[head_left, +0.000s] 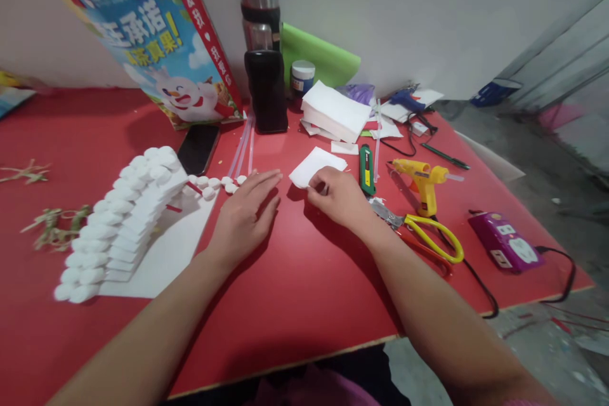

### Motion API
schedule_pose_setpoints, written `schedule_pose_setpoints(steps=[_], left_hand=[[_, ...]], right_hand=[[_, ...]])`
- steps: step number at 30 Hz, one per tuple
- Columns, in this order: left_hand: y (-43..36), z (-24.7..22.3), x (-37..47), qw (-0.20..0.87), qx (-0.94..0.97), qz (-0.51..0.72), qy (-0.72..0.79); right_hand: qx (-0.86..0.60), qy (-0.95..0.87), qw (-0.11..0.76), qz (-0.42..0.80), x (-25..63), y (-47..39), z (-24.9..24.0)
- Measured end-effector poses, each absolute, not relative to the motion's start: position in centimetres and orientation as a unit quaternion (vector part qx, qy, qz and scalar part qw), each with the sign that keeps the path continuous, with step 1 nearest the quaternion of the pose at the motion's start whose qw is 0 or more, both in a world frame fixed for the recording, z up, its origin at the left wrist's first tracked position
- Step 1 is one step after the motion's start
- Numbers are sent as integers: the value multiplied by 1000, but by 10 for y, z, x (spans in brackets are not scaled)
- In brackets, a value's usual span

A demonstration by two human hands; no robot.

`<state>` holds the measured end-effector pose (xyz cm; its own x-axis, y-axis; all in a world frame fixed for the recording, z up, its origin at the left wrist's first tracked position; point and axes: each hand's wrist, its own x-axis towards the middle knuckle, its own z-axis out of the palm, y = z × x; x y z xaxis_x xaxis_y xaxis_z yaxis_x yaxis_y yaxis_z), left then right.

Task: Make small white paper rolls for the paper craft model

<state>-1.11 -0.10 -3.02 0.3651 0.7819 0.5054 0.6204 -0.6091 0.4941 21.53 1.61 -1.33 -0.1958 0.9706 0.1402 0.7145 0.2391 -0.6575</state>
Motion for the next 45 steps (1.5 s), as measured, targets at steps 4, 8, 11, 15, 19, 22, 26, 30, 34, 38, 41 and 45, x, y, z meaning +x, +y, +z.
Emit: schedule_pose_setpoints(steps=[4,8,11,15,19,22,26,30,34,38,41,45], left_hand=[[-6,-26,-9,124,813,390,414],[-11,-27,-1,218,793,400,405],[-16,-28,9,335,723,436,418],[-18,-24,22,524,613,439,396],[-12,-16,28,619,517,440,394],[0,-13,30,637,494,435,402],[18,-19,27,614,512,414,435],[24,-29,13,543,552,419,474],[14,-22,-5,387,668,393,499],[4,-12,-10,192,818,261,475],[2,-16,-5,178,857,202,439],[3,-7,-6,167,855,206,444]], right_hand=[[-516,-541,461,478,214,13,-5],[-388,-352,534,664,208,12,0],[-321,-293,537,723,202,11,-1],[-270,-305,535,740,194,8,-6],[-264,-313,575,708,184,10,-15],[-277,-327,598,677,182,15,-21],[-372,-433,559,602,194,22,-28],[-473,-644,382,465,209,22,-31],[-431,-778,317,328,208,19,-34],[-422,-795,323,292,204,20,-38],[-410,-805,324,281,204,22,-41],[-401,-804,342,277,204,22,-44]])
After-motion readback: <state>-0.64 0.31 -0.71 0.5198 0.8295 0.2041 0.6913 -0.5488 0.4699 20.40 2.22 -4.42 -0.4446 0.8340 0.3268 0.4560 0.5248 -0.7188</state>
